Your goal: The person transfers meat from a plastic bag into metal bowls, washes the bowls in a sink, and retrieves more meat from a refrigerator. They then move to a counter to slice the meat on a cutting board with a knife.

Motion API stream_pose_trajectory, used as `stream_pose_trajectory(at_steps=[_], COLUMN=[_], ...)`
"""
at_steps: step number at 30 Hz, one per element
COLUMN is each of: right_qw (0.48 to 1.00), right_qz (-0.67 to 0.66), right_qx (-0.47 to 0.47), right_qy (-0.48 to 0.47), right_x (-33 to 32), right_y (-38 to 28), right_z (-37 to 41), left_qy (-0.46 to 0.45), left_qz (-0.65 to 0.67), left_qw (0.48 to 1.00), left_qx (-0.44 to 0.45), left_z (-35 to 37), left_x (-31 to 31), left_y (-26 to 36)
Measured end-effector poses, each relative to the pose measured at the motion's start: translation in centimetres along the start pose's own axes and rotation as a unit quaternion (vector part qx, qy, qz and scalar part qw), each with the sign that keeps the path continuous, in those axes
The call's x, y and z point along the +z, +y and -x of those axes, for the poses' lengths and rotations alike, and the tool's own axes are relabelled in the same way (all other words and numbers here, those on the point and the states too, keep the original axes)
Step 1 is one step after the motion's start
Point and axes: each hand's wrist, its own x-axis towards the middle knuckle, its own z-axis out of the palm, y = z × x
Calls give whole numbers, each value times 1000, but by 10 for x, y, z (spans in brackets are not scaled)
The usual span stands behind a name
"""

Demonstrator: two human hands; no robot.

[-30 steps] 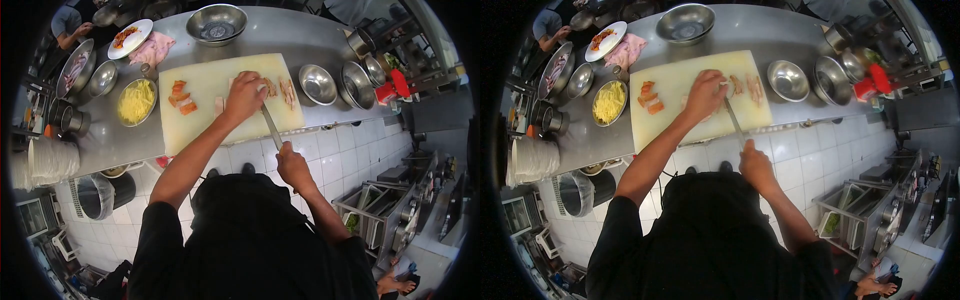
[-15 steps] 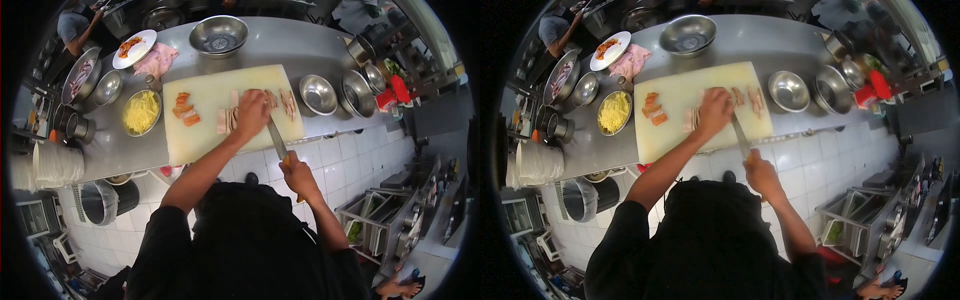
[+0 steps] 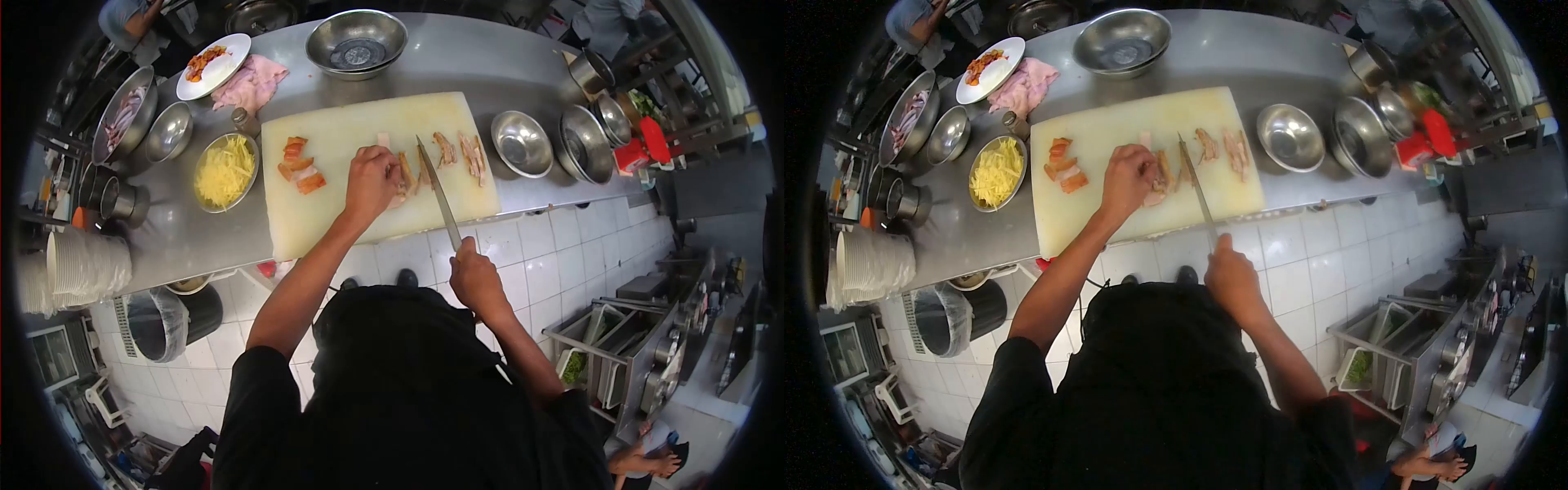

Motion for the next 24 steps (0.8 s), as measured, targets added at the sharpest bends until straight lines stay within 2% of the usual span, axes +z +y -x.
stream_pose_trajectory(at_steps=[8,11,14,17,20,22,24], right_qw=[1000,1000,999,998,998,999,997], right_qz=[2,4,-1,-1,7,27,-33], right_qx=[7,11,21,33,26,11,16], right_qy=[-11,-12,-26,-50,-57,-37,-63], right_x=[-1,-6,-9,-7,-2,2,-4], right_y=[-1,-3,-8,-5,-6,-4,-1], right_z=[-2,-2,0,-5,-18,-39,-52], left_qy=[-80,-161,-153,-204,-194,-205,-213], left_qz=[-32,-142,-120,-100,-118,-120,-130], left_qw=[993,974,978,974,974,971,968], left_qx=[75,72,76,-7,15,-2,-1], left_z=[-32,-39,-35,-37,-35,-37,-34], left_x=[34,41,54,59,60,58,55], left_y=[-2,2,-6,-11,-12,-8,-8])
